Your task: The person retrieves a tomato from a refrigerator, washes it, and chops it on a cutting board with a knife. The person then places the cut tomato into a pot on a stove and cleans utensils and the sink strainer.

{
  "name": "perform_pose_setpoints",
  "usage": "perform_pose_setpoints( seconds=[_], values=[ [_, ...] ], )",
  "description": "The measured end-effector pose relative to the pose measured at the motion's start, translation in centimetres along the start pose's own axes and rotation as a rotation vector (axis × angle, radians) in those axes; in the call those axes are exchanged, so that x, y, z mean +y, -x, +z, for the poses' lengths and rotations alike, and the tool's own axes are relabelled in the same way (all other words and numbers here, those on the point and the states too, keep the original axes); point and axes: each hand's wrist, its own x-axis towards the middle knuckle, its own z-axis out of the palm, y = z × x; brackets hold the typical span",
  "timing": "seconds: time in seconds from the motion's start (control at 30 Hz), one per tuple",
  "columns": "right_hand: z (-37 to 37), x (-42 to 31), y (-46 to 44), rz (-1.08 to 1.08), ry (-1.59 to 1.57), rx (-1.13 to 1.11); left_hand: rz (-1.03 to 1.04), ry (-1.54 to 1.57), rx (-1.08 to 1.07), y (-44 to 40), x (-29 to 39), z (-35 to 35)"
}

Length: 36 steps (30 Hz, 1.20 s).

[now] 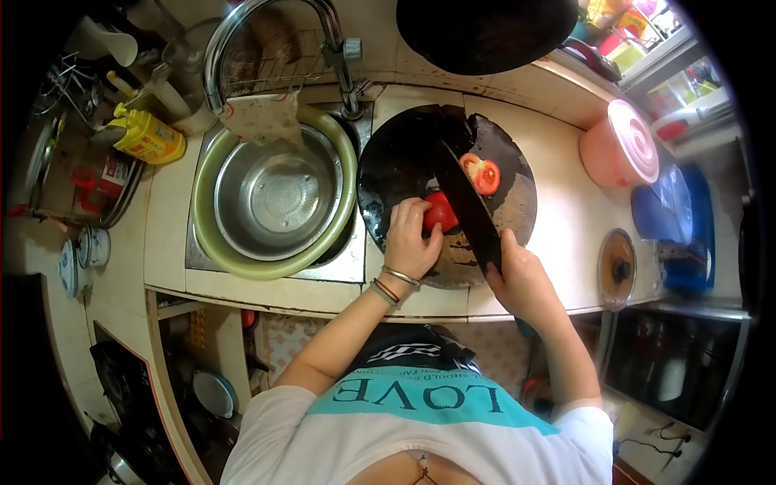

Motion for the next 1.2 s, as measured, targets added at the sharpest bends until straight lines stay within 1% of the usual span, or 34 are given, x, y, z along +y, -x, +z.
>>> perform_pose_setpoints(
  seconds=[0.1, 0.2, 0.3, 0.33, 0.43, 0.57, 0.63, 0.73, 0.83, 0.93, 0.97, 1.07, 1.1, 1.17, 1.2],
  values=[
    [1.3, 0.1, -2.6, -0.013, 0.054, -0.042, 0.016, -0.016, -0.001, -0.1, -0.1, 0.1],
    [3.2, 1.0, -5.5, -0.061, 0.083, -0.009, 0.005, -0.006, 0.0, 0.0, -0.4, 0.1],
    [2.1, 1.0, -4.9, -0.014, -0.005, 0.025, 0.022, 0.031, 0.033, 0.1, -0.5, 0.1],
    [1.4, 0.6, -4.2, -0.008, 0.015, 0.045, 0.002, 0.054, 0.056, 0.0, -0.6, 0.1],
    [-0.3, -1.1, -2.0, -0.106, -0.009, 0.155, -0.067, 0.117, 0.09, 0.5, -0.8, -0.1],
    [-0.6, -2.2, -0.2, -0.043, 0.024, 0.057, -0.103, 0.139, 0.089, 0.5, -0.9, -0.1],
    [0.1, -2.0, -0.1, -0.057, 0.065, 0.02, -0.135, 0.137, 0.097, 0.5, -0.8, -0.1],
    [0.7, -1.9, -0.8, -0.049, 0.13, -0.035, -0.081, 0.12, 0.094, 0.5, -1.4, 0.0],
    [1.6, -1.4, -3.2, -0.097, 0.085, 0.0, -0.103, 0.124, 0.107, 0.5, -1.1, 0.1],
    [4.5, -0.2, -5.8, -0.119, 0.119, -0.001, -0.093, 0.105, 0.088, 0.6, -1.3, 0.1],
    [4.2, -0.1, -5.8, -0.105, 0.071, 0.016, -0.091, 0.108, 0.086, 0.4, -1.4, 0.0],
    [2.7, 0.2, -4.8, -0.062, -0.061, 0.087, -0.099, 0.158, -0.032, -0.1, -1.8, -0.7],
    [1.6, -0.3, -3.9, -0.052, -0.097, 0.128, -0.156, 0.21, -0.194, -0.8, -1.8, -1.6],
    [0.0, -0.8, -1.9, -0.009, -0.191, 0.207, 0.193, -0.041, -0.347, -3.3, -1.4, -2.7],
    [-0.8, -0.9, -1.1, 0.013, -0.246, 0.257, 0.297, -0.006, -0.564, -4.9, -1.8, -2.9]
  ],
)
